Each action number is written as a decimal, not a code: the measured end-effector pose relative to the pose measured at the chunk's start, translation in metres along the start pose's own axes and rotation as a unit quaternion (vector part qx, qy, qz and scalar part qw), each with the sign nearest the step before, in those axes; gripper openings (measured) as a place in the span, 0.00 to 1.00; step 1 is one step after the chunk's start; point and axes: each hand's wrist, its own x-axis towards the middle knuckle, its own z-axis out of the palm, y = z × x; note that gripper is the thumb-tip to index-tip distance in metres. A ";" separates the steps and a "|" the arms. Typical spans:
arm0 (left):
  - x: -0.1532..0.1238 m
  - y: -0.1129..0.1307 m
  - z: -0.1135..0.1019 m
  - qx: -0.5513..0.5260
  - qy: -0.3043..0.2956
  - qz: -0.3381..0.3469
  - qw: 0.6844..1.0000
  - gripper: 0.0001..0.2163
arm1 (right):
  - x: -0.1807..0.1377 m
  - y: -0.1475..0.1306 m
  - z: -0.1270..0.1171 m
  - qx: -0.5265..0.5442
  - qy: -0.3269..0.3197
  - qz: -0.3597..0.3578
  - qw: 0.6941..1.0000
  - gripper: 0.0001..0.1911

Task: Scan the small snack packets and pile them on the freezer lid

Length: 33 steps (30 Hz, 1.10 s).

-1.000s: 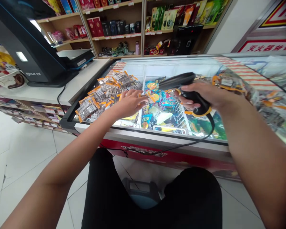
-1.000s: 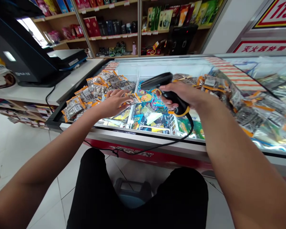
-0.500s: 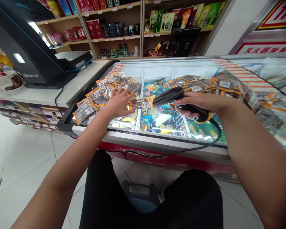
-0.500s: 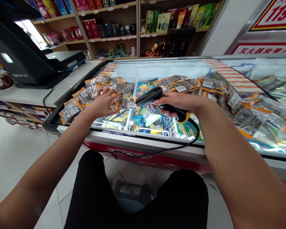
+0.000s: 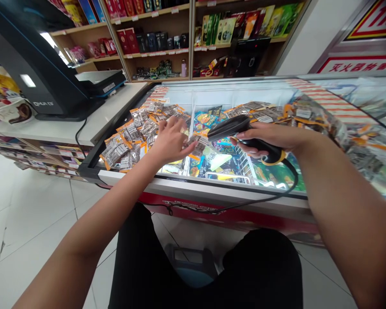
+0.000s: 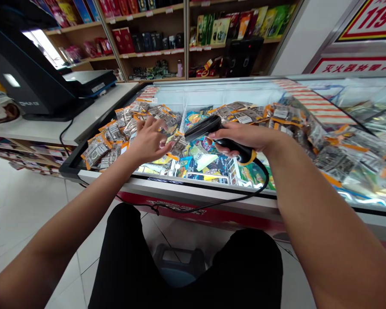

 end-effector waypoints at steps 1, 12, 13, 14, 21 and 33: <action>-0.001 0.001 -0.002 -0.016 -0.017 0.033 0.999 0.21 | 0.000 0.000 0.000 0.001 -0.001 -0.004 1.000 0.24; 0.002 -0.009 0.004 -0.043 -0.057 0.128 0.989 0.19 | -0.007 -0.003 -0.002 -0.008 -0.011 0.041 0.999 0.27; 0.002 -0.009 0.004 -0.024 -0.052 0.116 0.992 0.19 | -0.007 -0.003 -0.002 -0.015 -0.011 0.051 0.999 0.27; 0.002 -0.009 0.004 -0.011 -0.050 0.110 0.993 0.19 | -0.008 -0.002 -0.003 -0.023 -0.007 0.058 0.998 0.28; 0.003 -0.018 0.007 -0.017 -0.041 0.117 0.992 0.19 | -0.012 -0.002 -0.009 -0.035 0.005 0.063 0.997 0.26; -0.003 -0.013 0.000 -0.020 -0.040 0.123 0.991 0.19 | -0.013 0.006 -0.021 -0.012 -0.019 0.039 0.999 0.24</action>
